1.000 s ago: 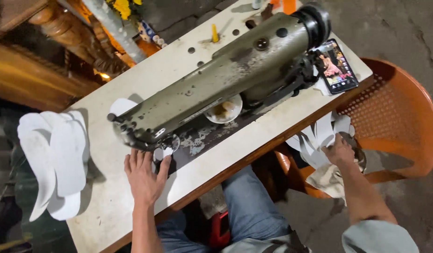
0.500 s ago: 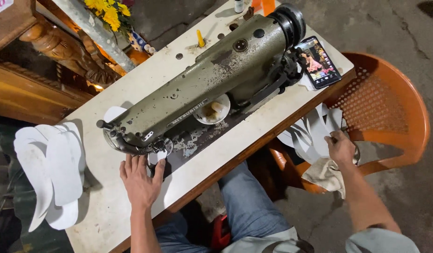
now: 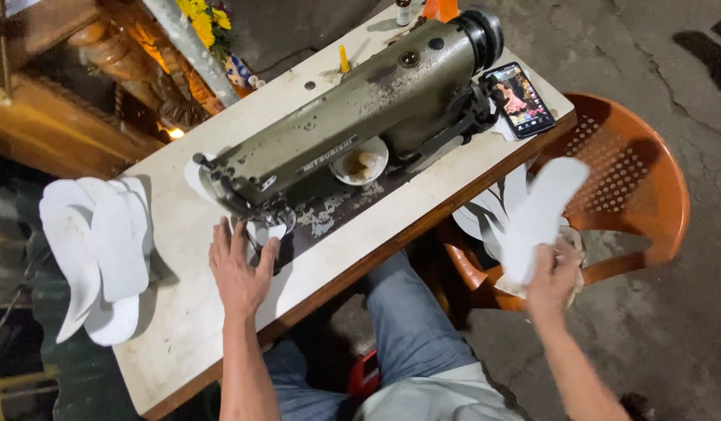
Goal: The person uses a sewing machine to stitch white shoe insoles. They guide the insoles under the needle, feed them through the machine, and then remove the stitched pieces to place them on a pile.
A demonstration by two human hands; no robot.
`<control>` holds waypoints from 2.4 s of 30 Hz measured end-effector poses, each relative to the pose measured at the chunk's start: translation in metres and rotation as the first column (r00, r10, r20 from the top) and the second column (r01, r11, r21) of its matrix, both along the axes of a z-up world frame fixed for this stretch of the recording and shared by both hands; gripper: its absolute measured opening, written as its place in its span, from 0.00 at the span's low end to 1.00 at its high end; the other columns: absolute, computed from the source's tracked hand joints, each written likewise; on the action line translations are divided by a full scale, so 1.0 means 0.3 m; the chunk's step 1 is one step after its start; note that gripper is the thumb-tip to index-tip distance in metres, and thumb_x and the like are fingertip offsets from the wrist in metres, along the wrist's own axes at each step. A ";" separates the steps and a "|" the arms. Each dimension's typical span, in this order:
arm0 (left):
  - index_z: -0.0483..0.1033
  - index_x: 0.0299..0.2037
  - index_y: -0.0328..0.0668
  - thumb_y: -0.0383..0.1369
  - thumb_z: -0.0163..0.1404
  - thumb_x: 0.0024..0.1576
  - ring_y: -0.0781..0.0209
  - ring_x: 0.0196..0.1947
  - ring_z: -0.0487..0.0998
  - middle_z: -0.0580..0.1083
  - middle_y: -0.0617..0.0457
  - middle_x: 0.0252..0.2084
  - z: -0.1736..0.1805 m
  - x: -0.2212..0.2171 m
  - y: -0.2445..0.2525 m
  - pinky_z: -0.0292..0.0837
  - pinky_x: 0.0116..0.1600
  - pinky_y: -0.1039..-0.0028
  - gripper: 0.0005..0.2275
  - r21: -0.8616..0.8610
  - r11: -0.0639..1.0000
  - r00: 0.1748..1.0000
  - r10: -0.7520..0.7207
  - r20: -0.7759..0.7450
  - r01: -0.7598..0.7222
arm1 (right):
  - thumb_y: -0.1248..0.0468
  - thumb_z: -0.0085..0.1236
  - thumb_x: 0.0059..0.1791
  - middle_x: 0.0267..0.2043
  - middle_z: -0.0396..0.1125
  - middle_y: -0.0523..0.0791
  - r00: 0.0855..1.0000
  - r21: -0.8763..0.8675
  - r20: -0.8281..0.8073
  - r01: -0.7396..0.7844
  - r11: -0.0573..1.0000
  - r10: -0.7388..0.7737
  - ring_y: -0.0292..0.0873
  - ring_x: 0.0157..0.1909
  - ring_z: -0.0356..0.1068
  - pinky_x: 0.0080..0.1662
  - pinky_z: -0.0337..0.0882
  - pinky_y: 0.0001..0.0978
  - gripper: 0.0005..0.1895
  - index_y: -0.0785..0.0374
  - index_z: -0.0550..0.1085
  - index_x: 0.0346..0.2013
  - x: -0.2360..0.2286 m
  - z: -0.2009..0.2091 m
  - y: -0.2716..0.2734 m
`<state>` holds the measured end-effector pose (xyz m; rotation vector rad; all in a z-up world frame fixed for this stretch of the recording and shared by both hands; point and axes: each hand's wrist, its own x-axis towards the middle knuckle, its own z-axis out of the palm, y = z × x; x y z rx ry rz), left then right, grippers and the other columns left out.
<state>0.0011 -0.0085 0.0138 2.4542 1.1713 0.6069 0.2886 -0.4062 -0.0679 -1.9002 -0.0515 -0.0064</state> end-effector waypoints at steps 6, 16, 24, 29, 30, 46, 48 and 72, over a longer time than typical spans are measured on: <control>0.59 0.72 0.46 0.55 0.46 0.58 0.40 0.77 0.45 0.49 0.38 0.77 0.055 -0.046 -0.089 0.44 0.73 0.43 0.34 -0.153 0.988 0.979 0.062 0.196 -0.032 | 0.57 0.54 0.51 0.59 0.71 0.47 0.951 0.095 -0.004 -0.307 0.947 0.308 0.42 0.56 0.70 0.53 0.70 0.33 0.17 0.60 0.76 0.52 -0.365 0.030 0.171; 0.59 0.72 0.48 0.36 0.47 0.61 0.44 0.77 0.49 0.52 0.44 0.78 0.025 -0.149 -0.183 0.50 0.72 0.48 0.26 -0.182 0.982 0.969 -0.004 0.247 0.050 | 0.54 0.45 0.54 0.49 0.75 0.48 0.478 0.330 -0.113 -0.809 0.487 0.871 0.41 0.37 0.76 0.29 0.75 0.29 0.29 0.46 0.59 0.71 -0.631 0.227 0.421; 0.46 0.77 0.49 0.31 0.56 0.57 0.46 0.80 0.47 0.43 0.45 0.81 -0.043 -0.161 -0.166 0.56 0.70 0.50 0.39 -0.011 0.989 0.951 -0.142 0.275 0.151 | 0.61 0.46 0.54 0.27 0.68 0.42 0.360 0.471 -0.218 -0.775 0.421 0.907 0.36 0.28 0.63 0.29 0.60 0.27 0.24 0.55 0.69 0.66 -0.693 0.368 0.517; 0.42 0.76 0.35 0.19 0.55 0.53 0.42 0.78 0.47 0.47 0.35 0.78 -0.053 -0.154 -0.162 0.45 0.77 0.54 0.41 -0.015 0.997 0.945 -0.061 0.322 0.070 | 0.61 0.47 0.53 0.35 0.74 0.44 0.445 0.432 -0.181 -0.765 0.478 0.877 0.36 0.32 0.68 0.33 0.66 0.27 0.24 0.57 0.71 0.64 -0.682 0.363 0.536; 0.43 0.75 0.36 0.20 0.61 0.50 0.42 0.78 0.48 0.49 0.35 0.77 -0.048 -0.151 -0.167 0.46 0.77 0.54 0.45 -0.029 0.998 0.940 -0.045 0.337 0.058 | 0.60 0.48 0.52 0.38 0.74 0.44 0.466 0.411 -0.174 -0.766 0.494 0.868 0.36 0.34 0.68 0.33 0.65 0.27 0.24 0.57 0.71 0.64 -0.678 0.352 0.540; 0.66 0.69 0.54 0.41 0.51 0.60 0.50 0.69 0.64 0.67 0.52 0.70 -0.131 -0.183 -0.132 0.58 0.62 0.58 0.25 0.230 0.936 0.961 -0.276 0.006 0.267 | 0.48 0.42 0.55 0.40 0.68 0.43 0.269 0.219 -0.176 -0.927 0.304 0.947 0.41 0.45 0.68 0.48 0.65 0.33 0.31 0.57 0.63 0.71 -0.644 0.428 0.544; 0.67 0.69 0.53 0.39 0.48 0.62 0.49 0.69 0.65 0.68 0.52 0.70 -0.130 -0.184 -0.133 0.58 0.62 0.59 0.22 0.248 0.931 0.959 -0.282 0.022 0.268 | 0.44 0.38 0.54 0.28 0.61 0.41 0.249 0.143 -0.209 -0.949 0.282 0.946 0.37 0.28 0.58 0.34 0.57 0.31 0.32 0.55 0.67 0.69 -0.628 0.453 0.543; 0.66 0.66 0.39 0.43 0.54 0.59 0.37 0.62 0.66 0.69 0.37 0.61 -0.038 -0.164 -0.172 0.62 0.62 0.50 0.27 0.318 0.871 0.926 -0.373 -0.068 0.374 | 0.82 0.60 0.66 0.60 0.65 0.65 0.059 -0.496 0.852 -0.231 0.837 0.521 0.67 0.57 0.64 0.49 0.65 0.59 0.13 0.81 0.73 0.66 0.497 0.758 0.729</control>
